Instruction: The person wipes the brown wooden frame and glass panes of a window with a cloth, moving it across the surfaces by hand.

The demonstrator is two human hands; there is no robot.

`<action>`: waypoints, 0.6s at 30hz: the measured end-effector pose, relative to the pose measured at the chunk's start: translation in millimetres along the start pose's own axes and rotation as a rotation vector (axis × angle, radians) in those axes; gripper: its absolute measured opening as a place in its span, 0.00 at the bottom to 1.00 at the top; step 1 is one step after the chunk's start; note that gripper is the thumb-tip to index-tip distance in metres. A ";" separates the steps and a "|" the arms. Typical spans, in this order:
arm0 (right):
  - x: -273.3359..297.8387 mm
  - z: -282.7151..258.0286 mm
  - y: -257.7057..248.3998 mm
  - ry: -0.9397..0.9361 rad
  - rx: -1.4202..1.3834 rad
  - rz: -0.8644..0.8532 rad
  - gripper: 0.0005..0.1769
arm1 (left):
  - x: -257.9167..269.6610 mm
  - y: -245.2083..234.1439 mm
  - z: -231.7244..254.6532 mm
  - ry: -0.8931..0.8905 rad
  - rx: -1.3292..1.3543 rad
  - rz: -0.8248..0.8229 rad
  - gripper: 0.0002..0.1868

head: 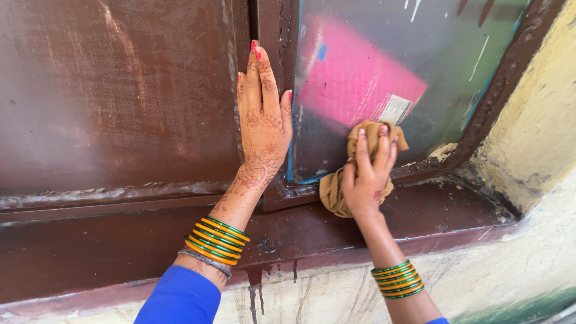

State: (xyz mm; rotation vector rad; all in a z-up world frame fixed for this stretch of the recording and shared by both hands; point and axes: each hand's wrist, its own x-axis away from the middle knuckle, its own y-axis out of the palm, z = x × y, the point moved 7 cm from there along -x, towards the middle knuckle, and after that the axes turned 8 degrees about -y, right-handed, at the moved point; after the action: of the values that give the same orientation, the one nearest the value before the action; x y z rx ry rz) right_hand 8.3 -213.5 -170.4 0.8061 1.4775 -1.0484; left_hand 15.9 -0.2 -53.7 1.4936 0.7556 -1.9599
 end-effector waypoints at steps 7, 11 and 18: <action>7.0 57.2 -6.9 0.103 0.006 0.017 0.35 | 7.2 0.0 -2.6 0.032 -0.002 0.005 0.38; 17.9 105.0 -4.9 0.190 0.044 0.018 0.36 | 10.1 4.6 -7.3 0.031 -0.017 -0.005 0.38; 31.2 172.0 1.2 0.283 0.190 -0.014 0.40 | 14.8 7.9 -10.4 0.042 -0.034 -0.010 0.38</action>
State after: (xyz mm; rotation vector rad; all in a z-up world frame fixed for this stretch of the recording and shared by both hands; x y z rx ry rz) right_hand 69.7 -373.9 -202.8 1.1172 1.6376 -1.1317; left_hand 25.0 0.5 -71.1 1.5171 0.8120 -1.9189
